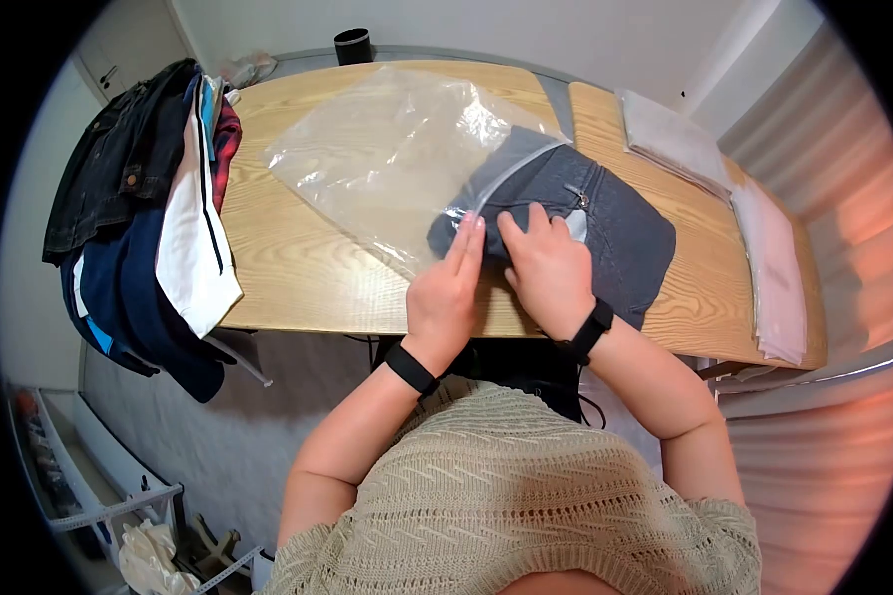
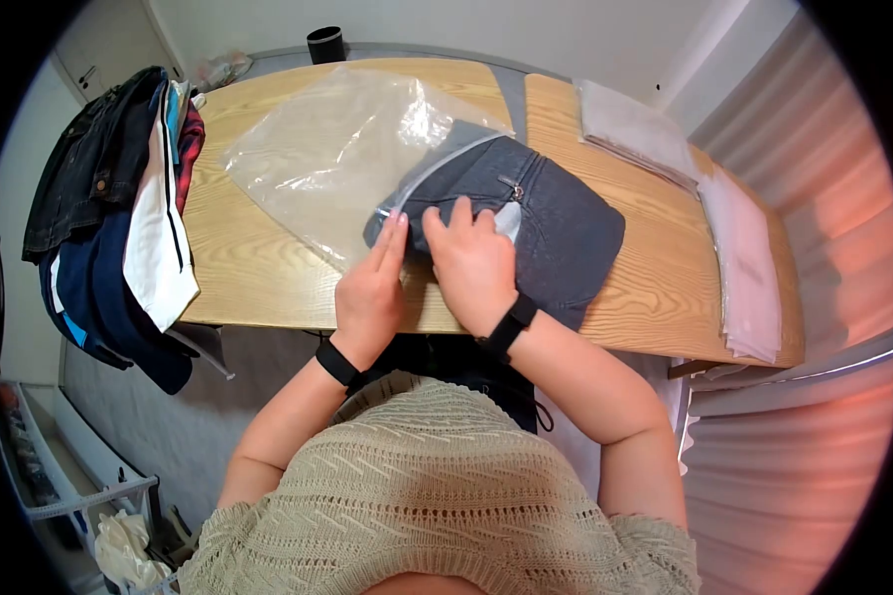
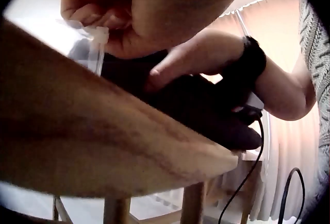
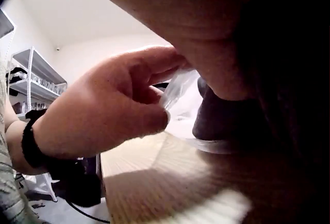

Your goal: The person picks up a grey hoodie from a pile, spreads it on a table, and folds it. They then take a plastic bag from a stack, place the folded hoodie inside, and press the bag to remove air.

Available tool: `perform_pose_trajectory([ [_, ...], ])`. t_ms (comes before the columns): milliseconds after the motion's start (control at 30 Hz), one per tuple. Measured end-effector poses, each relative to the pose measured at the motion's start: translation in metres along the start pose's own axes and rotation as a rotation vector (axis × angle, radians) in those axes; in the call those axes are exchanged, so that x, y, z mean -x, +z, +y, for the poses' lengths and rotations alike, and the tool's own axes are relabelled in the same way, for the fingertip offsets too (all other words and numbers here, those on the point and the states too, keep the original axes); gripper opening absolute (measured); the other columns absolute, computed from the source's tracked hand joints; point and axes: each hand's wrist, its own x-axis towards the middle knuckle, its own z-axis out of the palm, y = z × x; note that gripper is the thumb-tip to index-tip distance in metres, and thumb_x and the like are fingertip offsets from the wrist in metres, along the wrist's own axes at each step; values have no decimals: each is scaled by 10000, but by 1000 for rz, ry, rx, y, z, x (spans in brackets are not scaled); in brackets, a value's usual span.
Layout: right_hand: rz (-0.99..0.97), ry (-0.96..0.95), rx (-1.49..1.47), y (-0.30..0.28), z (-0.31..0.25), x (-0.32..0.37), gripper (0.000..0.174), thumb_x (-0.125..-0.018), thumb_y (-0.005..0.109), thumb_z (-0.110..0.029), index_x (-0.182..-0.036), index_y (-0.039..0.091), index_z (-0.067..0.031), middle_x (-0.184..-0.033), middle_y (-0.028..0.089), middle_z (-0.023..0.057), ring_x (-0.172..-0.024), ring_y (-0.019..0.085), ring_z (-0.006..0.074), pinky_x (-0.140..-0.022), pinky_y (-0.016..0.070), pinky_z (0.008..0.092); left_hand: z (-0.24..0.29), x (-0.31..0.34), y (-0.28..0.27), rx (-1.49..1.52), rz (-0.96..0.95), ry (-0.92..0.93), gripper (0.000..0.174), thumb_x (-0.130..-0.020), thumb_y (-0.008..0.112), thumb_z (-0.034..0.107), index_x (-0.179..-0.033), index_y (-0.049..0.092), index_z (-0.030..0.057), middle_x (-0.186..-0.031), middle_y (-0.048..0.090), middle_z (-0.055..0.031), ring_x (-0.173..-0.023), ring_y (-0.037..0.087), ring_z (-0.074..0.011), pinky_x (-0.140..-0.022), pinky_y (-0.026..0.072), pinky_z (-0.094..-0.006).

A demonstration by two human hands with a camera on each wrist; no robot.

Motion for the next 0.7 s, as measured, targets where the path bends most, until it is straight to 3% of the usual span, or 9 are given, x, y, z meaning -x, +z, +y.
perform_pose_trajectory([
  [67, 20, -12, 3, 9, -4, -11, 194, -725, 584, -98, -913, 543, -75, -845, 524, 115, -755, 570, 282, -500, 499, 340, 3, 1, 3, -7, -2, 30, 650, -700, 514, -71, -1336, 409, 14, -1377, 434, -122, -643, 586, -257, -564, 478, -332],
  [167, 57, -90, -127, 19, -8, -13, 225, -723, 586, -106, -932, 544, -34, -874, 519, 127, -783, 551, 296, -531, 507, 359, -1, 7, 4, 18, -33, -23, 633, -709, 521, -59, -1329, 419, 16, -1397, 410, -108, -645, 584, -258, -584, 477, -328],
  [200, -144, -49, -281, -2, -9, -10, 382, -730, 651, -152, -1078, 553, -32, -1117, 539, 158, -917, 566, 330, -731, 518, 376, -2, 7, 2, 18, -29, -15, 633, -709, 521, -59, -1329, 419, 16, -1397, 410, -108, -645, 584, -258, -584, 477, -328],
  [300, -181, -58, -546, -34, 30, 9, 496, -762, 692, -254, -1176, 537, -29, -1242, 513, 215, -1166, 495, 340, -951, 424, 384, -4, 11, -4, 21, -127, -84, 646, -701, 540, -55, -1326, 440, 75, -1402, 398, -123, -670, 601, -264, -586, 481, -327],
  [333, -80, -47, -555, -51, 47, 10, 473, -754, 696, -224, -1154, 550, -20, -1181, 545, 221, -1122, 517, 353, -948, 419, 389, -5, 11, -6, 27, -123, -87, 646, -701, 540, -55, -1326, 440, 75, -1402, 398, -123, -670, 601, -264, -586, 481, -327],
  [467, 124, 710, -791, -35, 124, 63, 633, -780, 717, -218, -1262, 407, 48, -1162, 519, 174, -1094, 492, 254, -934, 393, 329, -8, 17, -3, -3, -70, -189, 595, -724, 578, -16, -1287, 500, 158, -1200, 482, -215, -771, 591, -341, -631, 488, -381],
  [533, 50, 1039, -1004, -27, 134, 95, 471, -816, 699, -241, -1144, 483, 18, -938, 550, 64, -875, 523, 136, -778, 435, 269, -12, 19, 2, -71, 18, -99, 567, -722, 599, -2, -1263, 527, 150, -1109, 486, -204, -867, 553, -341, -704, 472, -393],
  [600, -39, 1142, -1478, -3, 136, 126, 366, -881, 619, -236, -1161, 517, -24, -887, 573, 21, -849, 558, 141, -821, 449, 295, -12, 17, 5, -76, 45, -91, 585, -703, 604, 5, -1263, 525, 151, -1077, 494, -164, -868, 518, -305, -708, 455, -393],
  [700, -75, 1224, -2023, -8, 114, 122, 372, -895, 594, -215, -1217, 506, -50, -1152, 596, 61, -1084, 550, 222, -937, 429, 396, -13, 12, 7, -106, 87, -5, 579, -704, 584, -14, -1269, 504, 84, -1129, 503, -148, -824, 518, -293, -697, 458, -377],
])
